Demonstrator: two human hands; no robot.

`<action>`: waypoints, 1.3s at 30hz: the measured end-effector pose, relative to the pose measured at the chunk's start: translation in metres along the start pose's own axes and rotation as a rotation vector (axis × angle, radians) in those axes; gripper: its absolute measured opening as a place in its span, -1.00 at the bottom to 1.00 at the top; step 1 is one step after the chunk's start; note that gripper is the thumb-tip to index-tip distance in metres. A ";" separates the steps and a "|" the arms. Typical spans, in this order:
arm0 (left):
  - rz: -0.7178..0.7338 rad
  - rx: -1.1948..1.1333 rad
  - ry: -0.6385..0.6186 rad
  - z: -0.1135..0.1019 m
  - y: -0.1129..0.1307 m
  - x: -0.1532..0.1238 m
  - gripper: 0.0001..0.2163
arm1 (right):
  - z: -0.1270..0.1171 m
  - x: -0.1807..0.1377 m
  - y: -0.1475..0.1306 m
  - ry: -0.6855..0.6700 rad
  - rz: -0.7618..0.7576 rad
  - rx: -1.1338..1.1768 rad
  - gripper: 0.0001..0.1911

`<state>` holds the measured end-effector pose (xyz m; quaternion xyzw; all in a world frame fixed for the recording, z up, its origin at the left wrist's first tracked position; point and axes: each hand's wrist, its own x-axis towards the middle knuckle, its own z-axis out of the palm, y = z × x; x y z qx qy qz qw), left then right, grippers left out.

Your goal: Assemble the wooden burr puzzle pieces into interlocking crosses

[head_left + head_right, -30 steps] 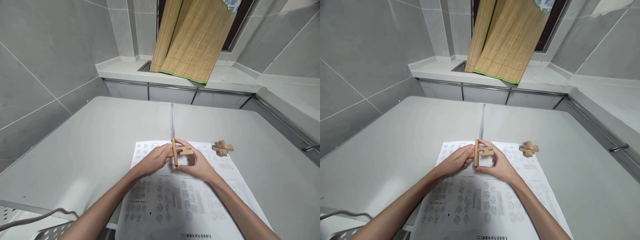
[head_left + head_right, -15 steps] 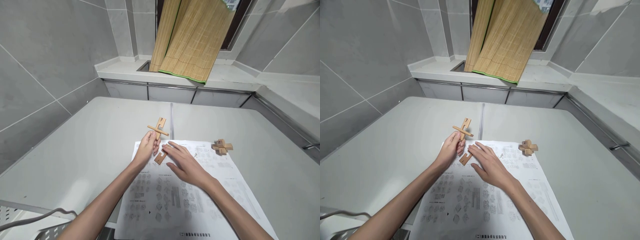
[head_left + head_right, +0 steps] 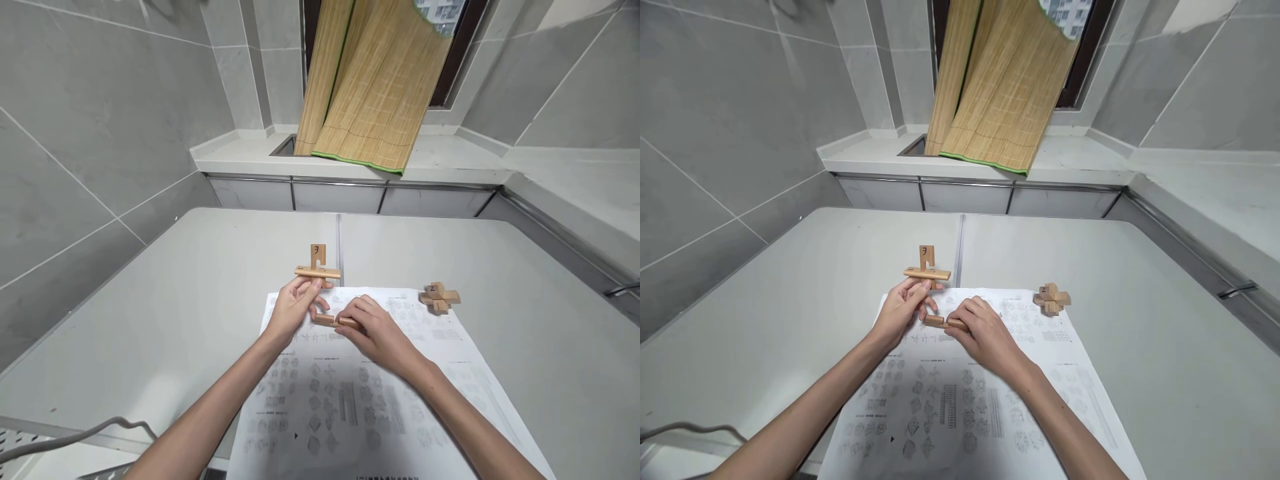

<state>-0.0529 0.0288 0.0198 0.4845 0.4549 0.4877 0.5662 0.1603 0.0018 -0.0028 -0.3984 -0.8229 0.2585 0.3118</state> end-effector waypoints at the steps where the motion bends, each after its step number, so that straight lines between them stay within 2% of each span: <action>1: -0.001 -0.004 0.005 0.000 0.000 0.000 -0.56 | -0.001 0.000 0.000 0.019 0.016 0.023 -0.87; 3: 0.003 -0.011 0.020 0.000 -0.001 0.001 -0.55 | -0.003 0.001 -0.001 0.071 0.090 0.083 -0.82; 6: 0.023 -0.013 0.061 -0.003 0.001 0.002 -0.55 | -0.006 0.003 -0.002 0.142 0.302 0.206 -0.69; 9: 0.039 -0.017 0.096 -0.005 0.003 0.003 -0.57 | -0.010 0.005 -0.001 0.200 0.485 0.487 -0.54; 11: 0.040 -0.020 0.095 -0.006 0.003 0.003 -0.59 | -0.015 0.008 0.000 0.199 0.522 0.798 -0.53; 14: 0.038 -0.002 0.059 -0.005 0.000 0.004 -0.61 | -0.020 0.011 0.000 0.166 0.535 1.221 -0.64; 17: 0.028 0.019 0.021 -0.002 -0.003 0.003 -0.62 | -0.021 0.012 -0.002 0.139 0.546 1.419 -0.71; 20: 0.010 0.031 -0.009 0.002 -0.006 0.001 -0.62 | -0.019 0.010 -0.005 0.101 0.521 1.473 -0.65; 25: -0.014 0.065 -0.069 0.007 -0.006 -0.003 -0.63 | -0.017 0.005 -0.009 0.068 0.535 1.550 -0.10; 27: -0.013 0.076 -0.086 0.007 -0.006 -0.004 -0.63 | -0.018 0.004 -0.011 0.037 0.540 1.587 0.03; 32: -0.010 0.073 -0.121 0.007 -0.006 -0.003 -0.61 | -0.014 0.004 -0.014 -0.009 0.511 1.593 0.08; 39: -0.031 0.059 -0.151 0.009 -0.006 -0.004 -0.59 | -0.011 0.000 -0.011 0.048 0.415 1.556 0.09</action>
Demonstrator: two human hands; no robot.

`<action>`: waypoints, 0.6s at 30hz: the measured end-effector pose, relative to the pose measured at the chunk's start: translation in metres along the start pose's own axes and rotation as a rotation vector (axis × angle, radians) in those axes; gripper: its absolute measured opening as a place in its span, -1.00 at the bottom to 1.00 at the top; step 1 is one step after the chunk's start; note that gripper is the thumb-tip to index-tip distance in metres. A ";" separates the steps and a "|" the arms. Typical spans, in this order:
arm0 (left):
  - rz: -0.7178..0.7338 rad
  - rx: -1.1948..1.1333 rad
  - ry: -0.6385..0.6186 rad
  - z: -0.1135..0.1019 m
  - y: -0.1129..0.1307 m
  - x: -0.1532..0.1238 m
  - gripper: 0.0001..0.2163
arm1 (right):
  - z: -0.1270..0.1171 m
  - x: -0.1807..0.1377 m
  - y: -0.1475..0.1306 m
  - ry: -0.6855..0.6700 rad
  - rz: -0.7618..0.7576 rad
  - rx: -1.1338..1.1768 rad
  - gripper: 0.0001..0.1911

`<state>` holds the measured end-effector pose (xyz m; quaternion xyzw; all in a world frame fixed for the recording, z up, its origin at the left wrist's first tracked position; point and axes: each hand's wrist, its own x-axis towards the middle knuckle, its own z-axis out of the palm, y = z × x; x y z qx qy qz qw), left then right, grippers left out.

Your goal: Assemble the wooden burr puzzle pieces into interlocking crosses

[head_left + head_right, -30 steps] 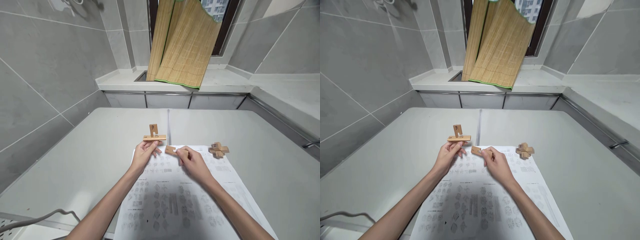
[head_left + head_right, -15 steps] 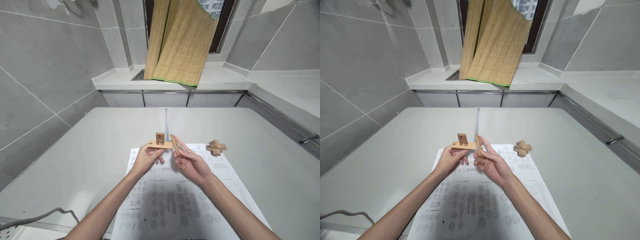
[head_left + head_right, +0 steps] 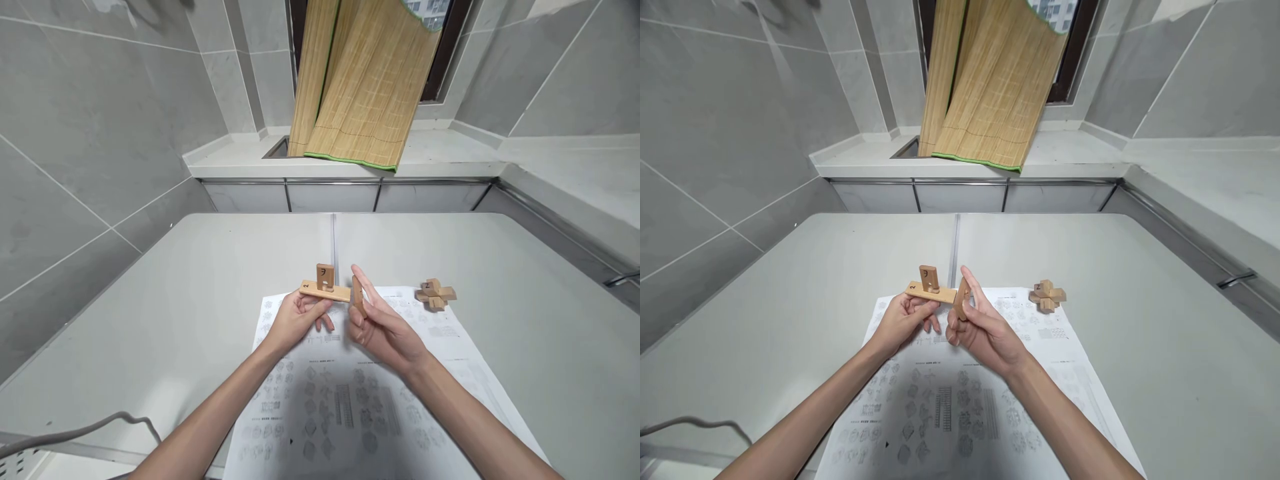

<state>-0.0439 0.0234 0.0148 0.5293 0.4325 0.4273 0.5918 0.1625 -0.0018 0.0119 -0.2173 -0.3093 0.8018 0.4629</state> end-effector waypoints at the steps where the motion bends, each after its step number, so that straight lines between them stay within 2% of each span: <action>1: -0.005 -0.002 -0.012 0.000 0.000 0.000 -0.59 | 0.001 -0.001 -0.001 0.000 -0.003 -0.012 0.10; 7: -0.036 -0.029 -0.112 0.003 0.002 -0.002 -0.56 | 0.009 -0.004 -0.006 -0.025 0.027 -0.011 0.25; 18: -0.058 -0.119 -0.147 0.000 0.003 -0.002 -0.59 | 0.002 0.000 0.002 0.001 0.009 0.005 0.22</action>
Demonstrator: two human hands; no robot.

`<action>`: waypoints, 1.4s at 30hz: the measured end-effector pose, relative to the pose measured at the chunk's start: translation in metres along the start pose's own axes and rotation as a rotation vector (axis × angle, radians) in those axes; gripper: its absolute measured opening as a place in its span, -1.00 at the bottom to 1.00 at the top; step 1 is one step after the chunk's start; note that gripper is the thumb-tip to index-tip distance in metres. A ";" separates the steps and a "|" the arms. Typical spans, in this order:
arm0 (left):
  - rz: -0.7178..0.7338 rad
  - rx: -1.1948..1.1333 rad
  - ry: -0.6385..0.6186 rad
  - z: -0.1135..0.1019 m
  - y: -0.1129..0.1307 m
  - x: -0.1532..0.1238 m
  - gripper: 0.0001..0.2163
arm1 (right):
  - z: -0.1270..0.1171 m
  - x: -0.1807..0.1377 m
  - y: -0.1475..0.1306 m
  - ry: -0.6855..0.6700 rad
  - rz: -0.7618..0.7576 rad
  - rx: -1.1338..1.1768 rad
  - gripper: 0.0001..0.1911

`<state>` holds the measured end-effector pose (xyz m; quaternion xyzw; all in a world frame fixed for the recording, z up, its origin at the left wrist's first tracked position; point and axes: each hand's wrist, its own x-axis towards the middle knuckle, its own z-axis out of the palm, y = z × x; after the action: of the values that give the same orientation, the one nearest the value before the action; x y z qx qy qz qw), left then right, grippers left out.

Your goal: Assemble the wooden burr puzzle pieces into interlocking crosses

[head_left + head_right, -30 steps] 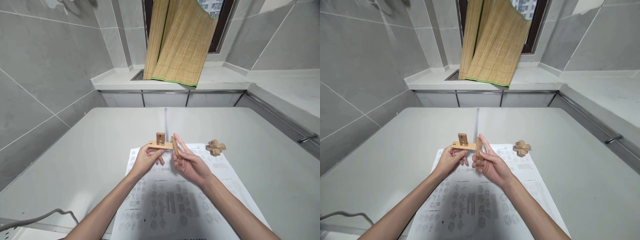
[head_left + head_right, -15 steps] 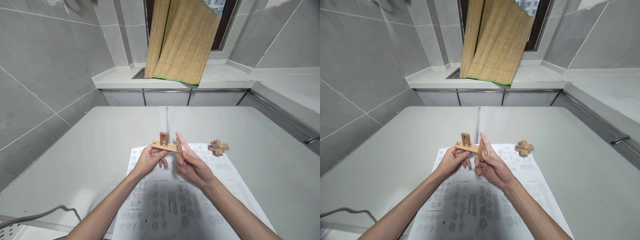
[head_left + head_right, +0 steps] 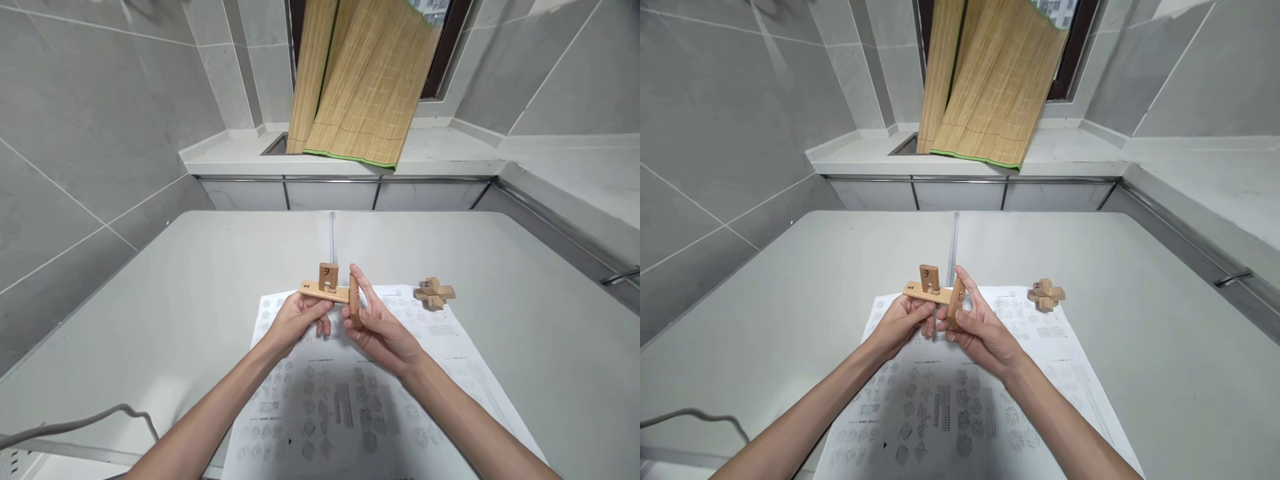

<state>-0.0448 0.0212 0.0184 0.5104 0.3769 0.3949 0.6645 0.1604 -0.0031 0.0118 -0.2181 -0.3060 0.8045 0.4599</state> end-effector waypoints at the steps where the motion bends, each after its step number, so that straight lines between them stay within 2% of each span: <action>1: -0.004 -0.010 -0.002 0.000 0.000 0.000 -0.59 | 0.001 0.000 0.000 0.003 -0.001 0.001 0.23; 6: -0.001 -0.079 0.037 0.000 -0.001 -0.001 -0.59 | 0.006 -0.002 -0.001 0.004 -0.007 0.033 0.30; 14: -0.016 -0.073 0.003 0.002 0.002 -0.001 -0.64 | 0.006 -0.005 -0.004 -0.029 -0.023 0.037 0.43; 21: 0.007 0.033 -0.080 0.003 0.001 -0.001 -0.74 | 0.007 -0.005 -0.001 -0.041 -0.016 0.039 0.36; 25: 0.013 0.071 -0.055 0.003 -0.003 -0.002 -0.73 | 0.009 -0.004 0.001 -0.041 -0.006 0.016 0.31; 28: 0.010 0.093 -0.034 0.004 -0.006 -0.002 -0.73 | 0.011 -0.003 -0.002 -0.002 -0.013 -0.053 0.31; 32: 0.016 0.137 -0.007 0.006 -0.007 -0.001 -0.75 | 0.010 -0.003 -0.008 0.021 -0.013 -0.321 0.26; 35: 0.021 0.215 -0.048 0.008 -0.006 -0.002 -0.75 | 0.007 -0.003 -0.010 0.020 0.004 -0.472 0.27; 38: 0.017 0.310 -0.084 0.011 -0.004 -0.004 -0.70 | 0.004 -0.001 -0.009 0.067 0.037 -0.508 0.33; 42: 0.067 0.446 -0.126 0.018 0.000 -0.008 -0.63 | 0.001 0.002 -0.008 0.127 0.051 -0.470 0.31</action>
<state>-0.0316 0.0071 0.0224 0.6804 0.3955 0.2908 0.5441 0.1635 0.0014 0.0174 -0.3771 -0.4496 0.7072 0.3943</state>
